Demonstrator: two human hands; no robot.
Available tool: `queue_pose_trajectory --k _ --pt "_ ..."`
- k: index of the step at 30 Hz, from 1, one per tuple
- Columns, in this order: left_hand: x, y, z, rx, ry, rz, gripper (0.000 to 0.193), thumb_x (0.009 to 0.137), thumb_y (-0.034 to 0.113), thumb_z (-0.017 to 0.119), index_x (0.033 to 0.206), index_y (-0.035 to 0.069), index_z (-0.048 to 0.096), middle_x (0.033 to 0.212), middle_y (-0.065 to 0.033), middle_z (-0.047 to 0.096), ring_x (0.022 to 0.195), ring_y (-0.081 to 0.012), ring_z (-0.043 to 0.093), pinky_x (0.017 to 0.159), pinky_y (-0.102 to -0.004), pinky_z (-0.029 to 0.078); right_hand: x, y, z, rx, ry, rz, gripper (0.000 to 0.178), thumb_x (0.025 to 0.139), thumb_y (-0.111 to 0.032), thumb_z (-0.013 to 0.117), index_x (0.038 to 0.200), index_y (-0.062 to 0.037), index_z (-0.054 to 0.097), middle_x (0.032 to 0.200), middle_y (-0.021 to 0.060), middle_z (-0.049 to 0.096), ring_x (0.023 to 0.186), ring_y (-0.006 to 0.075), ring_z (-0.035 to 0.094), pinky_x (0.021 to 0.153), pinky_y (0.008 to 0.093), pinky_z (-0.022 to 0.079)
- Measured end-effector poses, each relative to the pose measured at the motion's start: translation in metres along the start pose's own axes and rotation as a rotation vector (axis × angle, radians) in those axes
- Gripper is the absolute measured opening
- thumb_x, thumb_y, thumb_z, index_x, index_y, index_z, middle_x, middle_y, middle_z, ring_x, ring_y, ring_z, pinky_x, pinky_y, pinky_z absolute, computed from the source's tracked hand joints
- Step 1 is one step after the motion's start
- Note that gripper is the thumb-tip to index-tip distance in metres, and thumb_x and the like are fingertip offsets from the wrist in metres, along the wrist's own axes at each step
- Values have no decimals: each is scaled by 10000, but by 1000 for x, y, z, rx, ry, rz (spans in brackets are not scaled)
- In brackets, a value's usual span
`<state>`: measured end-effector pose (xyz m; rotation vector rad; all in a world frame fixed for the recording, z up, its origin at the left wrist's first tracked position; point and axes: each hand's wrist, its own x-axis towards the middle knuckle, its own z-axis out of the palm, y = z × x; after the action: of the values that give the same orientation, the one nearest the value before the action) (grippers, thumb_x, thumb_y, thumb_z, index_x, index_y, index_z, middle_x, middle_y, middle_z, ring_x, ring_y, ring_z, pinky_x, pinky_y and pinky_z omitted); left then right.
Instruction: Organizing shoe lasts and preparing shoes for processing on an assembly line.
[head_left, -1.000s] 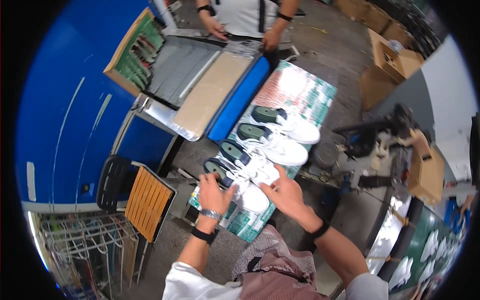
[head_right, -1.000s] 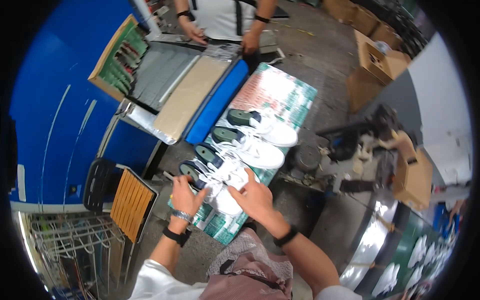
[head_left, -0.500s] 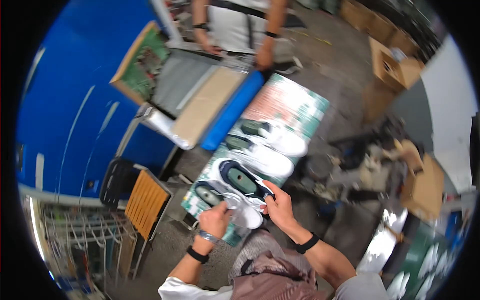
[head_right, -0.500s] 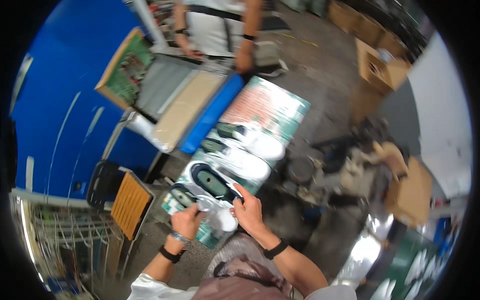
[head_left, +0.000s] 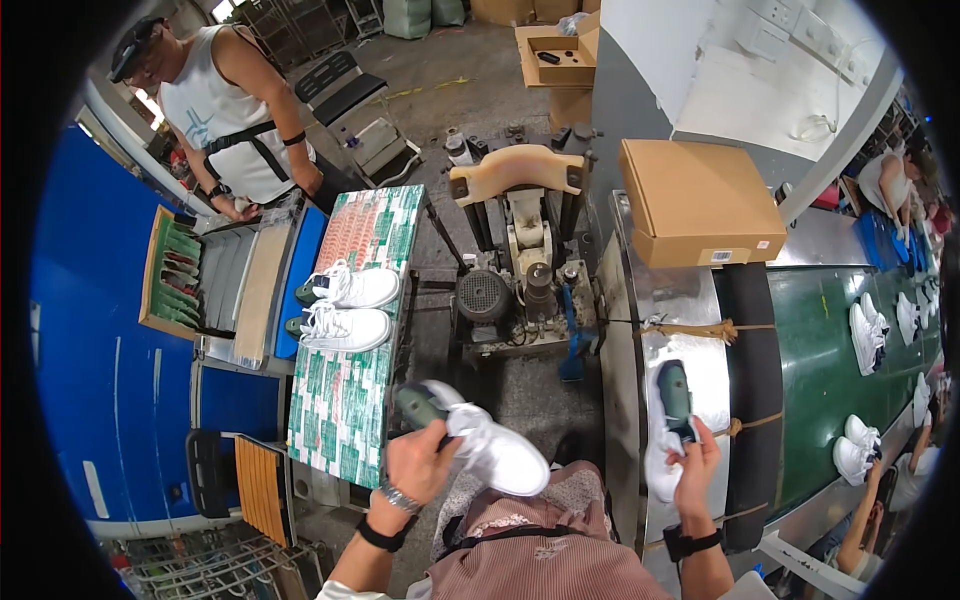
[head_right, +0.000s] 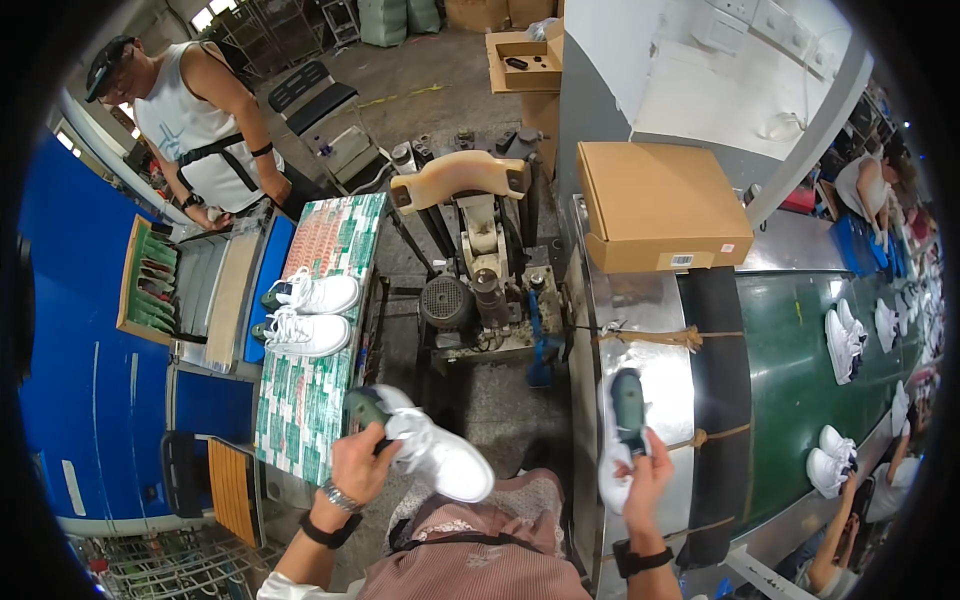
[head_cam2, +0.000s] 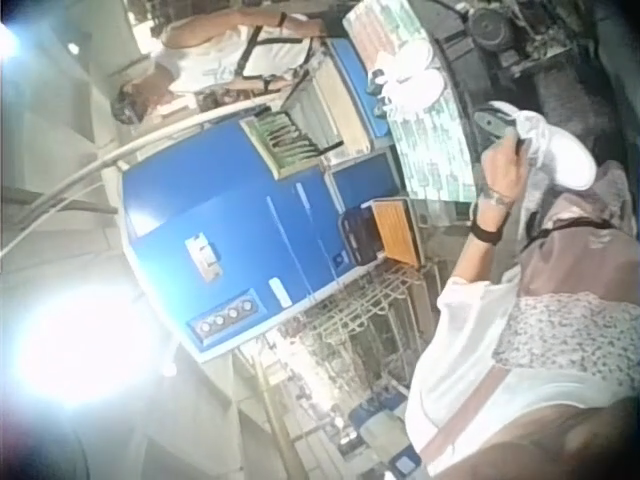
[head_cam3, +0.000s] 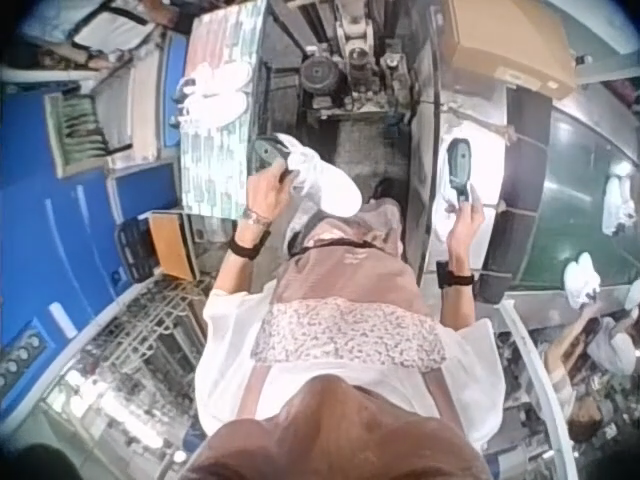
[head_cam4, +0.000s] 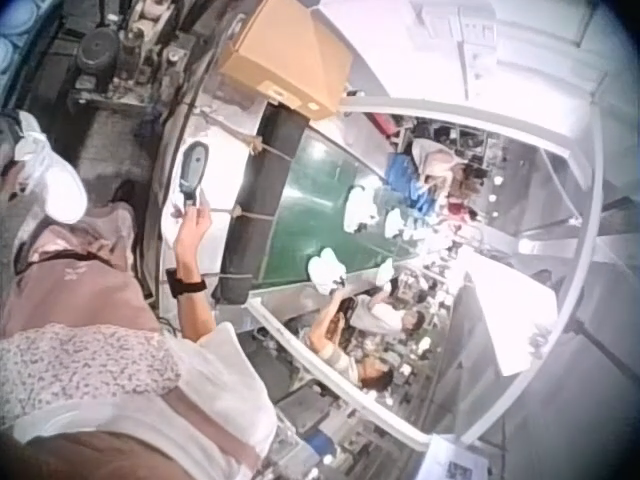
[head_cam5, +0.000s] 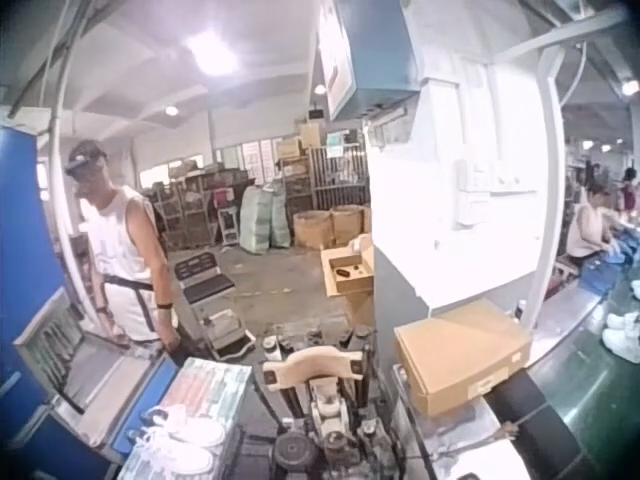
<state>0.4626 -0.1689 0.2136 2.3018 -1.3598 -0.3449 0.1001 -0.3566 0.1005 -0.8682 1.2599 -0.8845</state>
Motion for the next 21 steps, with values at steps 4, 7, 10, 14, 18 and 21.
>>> queue_pose_trajectory --k 4,7,10,14,18,21 --pt "28 61 18 -182 5 212 259 842 142 770 771 38 544 661 -142 561 559 -341 572 511 -419 430 32 41 -86 -2 307 -29 532 1000 -134 512 1504 -32 374 832 55 603 645 127 588 581 268 501" --pt "44 103 19 -379 6 385 276 869 195 747 784 40 536 668 -131 534 626 -346 569 555 -435 443 1 -6 -56 -47 130 -82 597 1062 -358 480 1563 -105 274 847 39 619 737 102 602 626 269 495" --pt "52 127 25 -589 -39 454 203 842 126 765 826 -1 607 729 -161 595 641 -355 593 572 -397 467 14 -15 29 500 -429 402 819 1020 -584 424 1582 -20 236 1407 164 569 1211 309 593 1050 452 464" --pt "56 97 61 -758 -45 109 277 863 170 777 888 7 554 759 -111 590 673 -197 606 609 -352 473 13 -54 124 843 -772 495 716 995 -553 442 1479 -26 420 1313 176 622 1131 339 648 992 488 527" --pt "107 61 108 -999 -13 18 373 877 192 769 1131 12 564 895 -99 678 782 -174 675 685 -323 559 80 -65 142 189 -471 21 559 977 -338 589 1413 -9 471 1197 157 656 1098 292 658 916 432 559" --pt "157 37 101 -1322 -237 -231 328 955 193 682 1190 19 534 1056 -61 651 911 -151 660 639 -298 617 79 -123 220 64 -394 -237 577 930 -232 675 1404 23 465 1203 155 646 1130 260 641 939 371 536"
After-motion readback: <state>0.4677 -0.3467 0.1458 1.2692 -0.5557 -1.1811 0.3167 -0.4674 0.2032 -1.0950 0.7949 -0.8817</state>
